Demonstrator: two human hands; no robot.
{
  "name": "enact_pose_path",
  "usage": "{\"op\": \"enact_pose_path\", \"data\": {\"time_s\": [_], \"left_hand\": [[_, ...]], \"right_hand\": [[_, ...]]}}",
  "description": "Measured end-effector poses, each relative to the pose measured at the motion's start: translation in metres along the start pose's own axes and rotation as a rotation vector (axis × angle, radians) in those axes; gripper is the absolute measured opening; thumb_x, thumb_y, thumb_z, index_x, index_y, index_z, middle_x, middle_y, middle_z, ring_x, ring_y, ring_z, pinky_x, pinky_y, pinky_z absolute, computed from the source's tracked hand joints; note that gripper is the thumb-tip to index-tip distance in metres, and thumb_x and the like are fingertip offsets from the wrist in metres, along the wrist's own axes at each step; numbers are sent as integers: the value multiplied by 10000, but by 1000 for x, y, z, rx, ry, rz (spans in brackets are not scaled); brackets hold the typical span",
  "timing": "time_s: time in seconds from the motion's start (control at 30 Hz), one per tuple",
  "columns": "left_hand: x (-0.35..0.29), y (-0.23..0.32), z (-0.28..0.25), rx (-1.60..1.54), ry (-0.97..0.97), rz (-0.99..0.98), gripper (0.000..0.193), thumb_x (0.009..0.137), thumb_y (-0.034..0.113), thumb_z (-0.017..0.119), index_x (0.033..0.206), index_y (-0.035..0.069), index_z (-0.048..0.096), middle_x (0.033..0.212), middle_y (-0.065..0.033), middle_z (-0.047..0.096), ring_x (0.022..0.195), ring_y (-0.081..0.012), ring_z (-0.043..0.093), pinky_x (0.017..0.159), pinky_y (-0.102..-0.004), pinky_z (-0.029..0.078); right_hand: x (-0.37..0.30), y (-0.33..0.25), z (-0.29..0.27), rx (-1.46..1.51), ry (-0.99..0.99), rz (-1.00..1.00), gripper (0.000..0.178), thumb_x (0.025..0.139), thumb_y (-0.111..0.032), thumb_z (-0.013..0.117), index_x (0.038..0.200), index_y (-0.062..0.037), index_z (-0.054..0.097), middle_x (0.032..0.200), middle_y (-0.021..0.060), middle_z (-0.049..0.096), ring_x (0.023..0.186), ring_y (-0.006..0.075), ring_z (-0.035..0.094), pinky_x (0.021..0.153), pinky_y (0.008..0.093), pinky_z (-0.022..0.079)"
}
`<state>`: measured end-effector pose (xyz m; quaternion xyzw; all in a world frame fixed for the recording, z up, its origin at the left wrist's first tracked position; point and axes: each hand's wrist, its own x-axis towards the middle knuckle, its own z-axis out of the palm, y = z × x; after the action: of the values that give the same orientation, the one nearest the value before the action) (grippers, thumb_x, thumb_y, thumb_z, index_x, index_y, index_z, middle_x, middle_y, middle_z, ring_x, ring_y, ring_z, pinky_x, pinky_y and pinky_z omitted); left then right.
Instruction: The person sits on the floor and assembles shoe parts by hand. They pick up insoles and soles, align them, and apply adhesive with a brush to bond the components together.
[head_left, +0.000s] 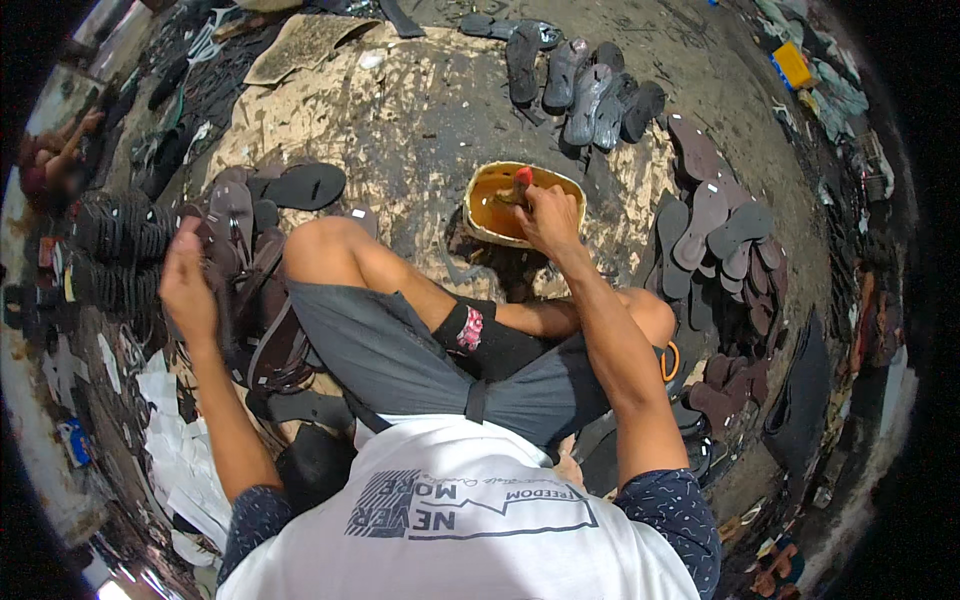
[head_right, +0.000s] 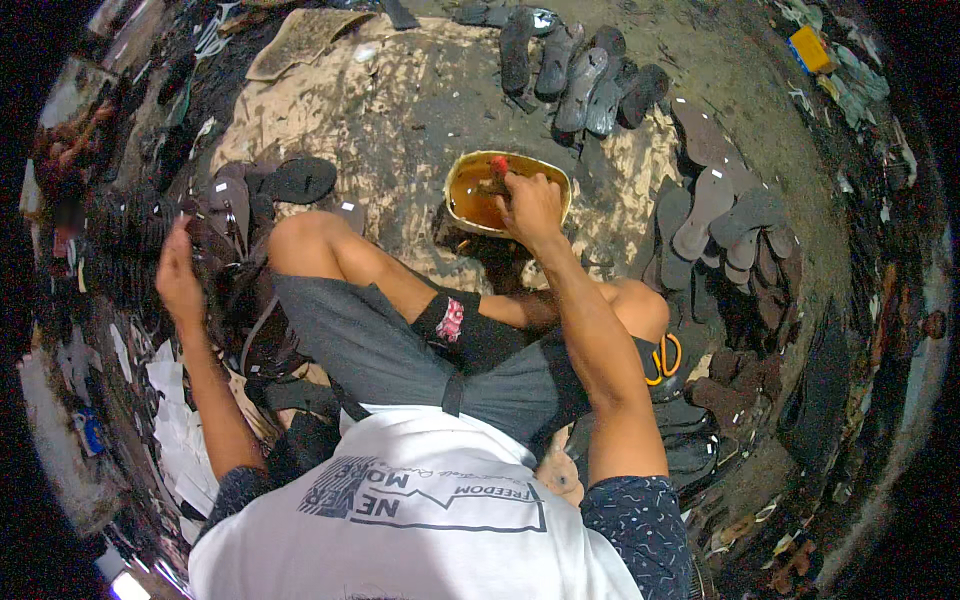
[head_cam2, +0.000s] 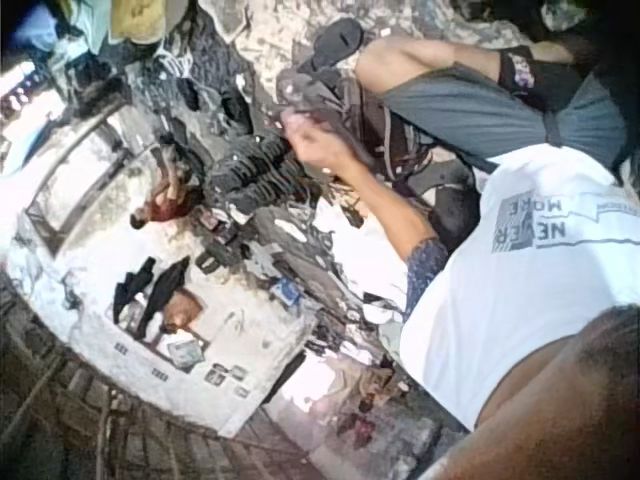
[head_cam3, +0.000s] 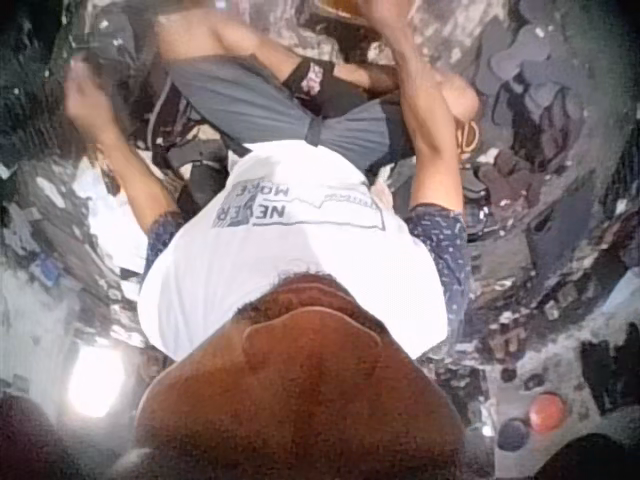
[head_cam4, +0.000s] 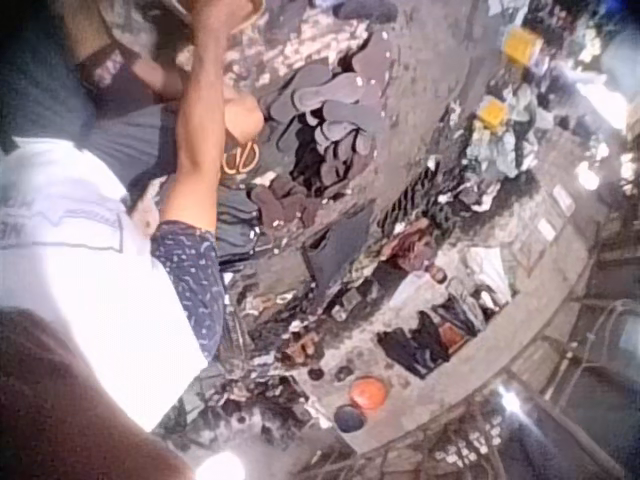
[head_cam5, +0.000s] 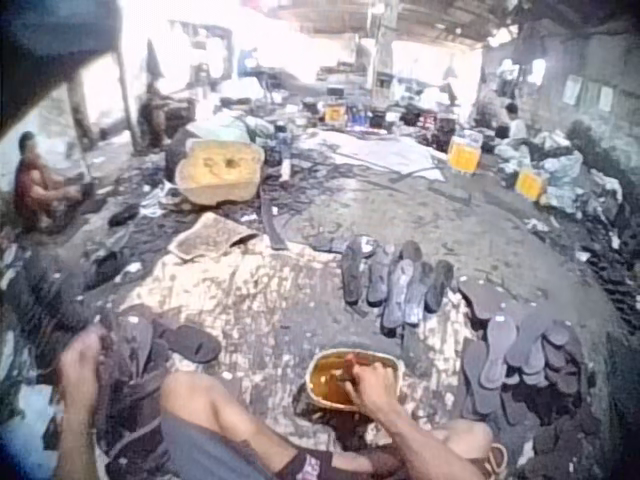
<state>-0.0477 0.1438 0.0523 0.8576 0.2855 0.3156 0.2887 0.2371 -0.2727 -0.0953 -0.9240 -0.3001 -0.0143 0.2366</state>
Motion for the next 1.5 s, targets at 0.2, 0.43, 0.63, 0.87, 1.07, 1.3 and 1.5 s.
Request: {"op": "enact_pose_path", "data": {"time_s": [0.2, 0.43, 0.63, 0.87, 1.07, 1.3, 1.5], "left_hand": [[-87, 61, 57, 217, -230, 268, 598, 846, 295, 810, 1348, 27, 627, 1298, -136, 625, 1182, -294, 581, 994, -377, 462], [-58, 111, 66, -569, -438, -96, 750, 874, 334, 772, 1459, -38, 486, 1461, -168, 536, 1329, -271, 521, 1130, -392, 391], [-89, 164, 123, -1558, -548, -757, 609, 986, 593, 531, 1304, 76, 582, 1172, -71, 673, 1004, -194, 672, 871, -351, 565], [-114, 167, 128, -1788, -511, -799, 669, 991, 635, 475, 1340, 74, 581, 1232, -87, 674, 1062, -214, 676, 958, -372, 544], [-96, 174, 137, -1879, -478, -876, 734, 968, 674, 469, 1373, 71, 574, 1271, -151, 663, 1133, -310, 647, 1002, -444, 521], [-160, 166, 105, -1634, -716, -942, 884, 952, 763, 371, 1436, 36, 508, 1366, -181, 603, 1088, -314, 656, 914, -442, 549], [-162, 112, 127, -1728, -770, -929, 803, 977, 712, 420, 1356, 16, 552, 1207, -167, 675, 1021, -240, 690, 882, -407, 579]], "right_hand": [[-12, -5, -72, 895, 245, 20, 276, 935, -116, 739, 1186, -11, 695, 1089, 88, 738, 1028, 170, 678, 885, 394, 551], [-35, 19, -148, 586, 293, 482, 269, 922, -250, 764, 1027, -5, 733, 1005, 103, 743, 917, 177, 673, 767, 341, 537], [-42, -177, -105, 1161, 68, 179, 323, 936, -219, 750, 1152, 13, 688, 1079, 115, 722, 939, 168, 663, 862, 332, 523], [-37, -162, -71, 124, 421, -354, 359, 894, -119, 700, 1253, -126, 699, 1278, 105, 615, 1203, 274, 569, 1029, 371, 407], [-57, -176, -78, 1051, 280, -115, 294, 884, -79, 784, 1146, 2, 677, 1116, 136, 694, 1049, 221, 660, 937, 340, 505], [-33, -128, -117, 958, 275, 256, 335, 957, -238, 722, 1186, 3, 680, 1049, 101, 738, 961, 183, 677, 869, 321, 520], [-57, -142, -141, 1187, 79, 423, 373, 945, -243, 749, 1175, 36, 657, 1100, 85, 708, 979, 124, 649, 868, 289, 518]]}}
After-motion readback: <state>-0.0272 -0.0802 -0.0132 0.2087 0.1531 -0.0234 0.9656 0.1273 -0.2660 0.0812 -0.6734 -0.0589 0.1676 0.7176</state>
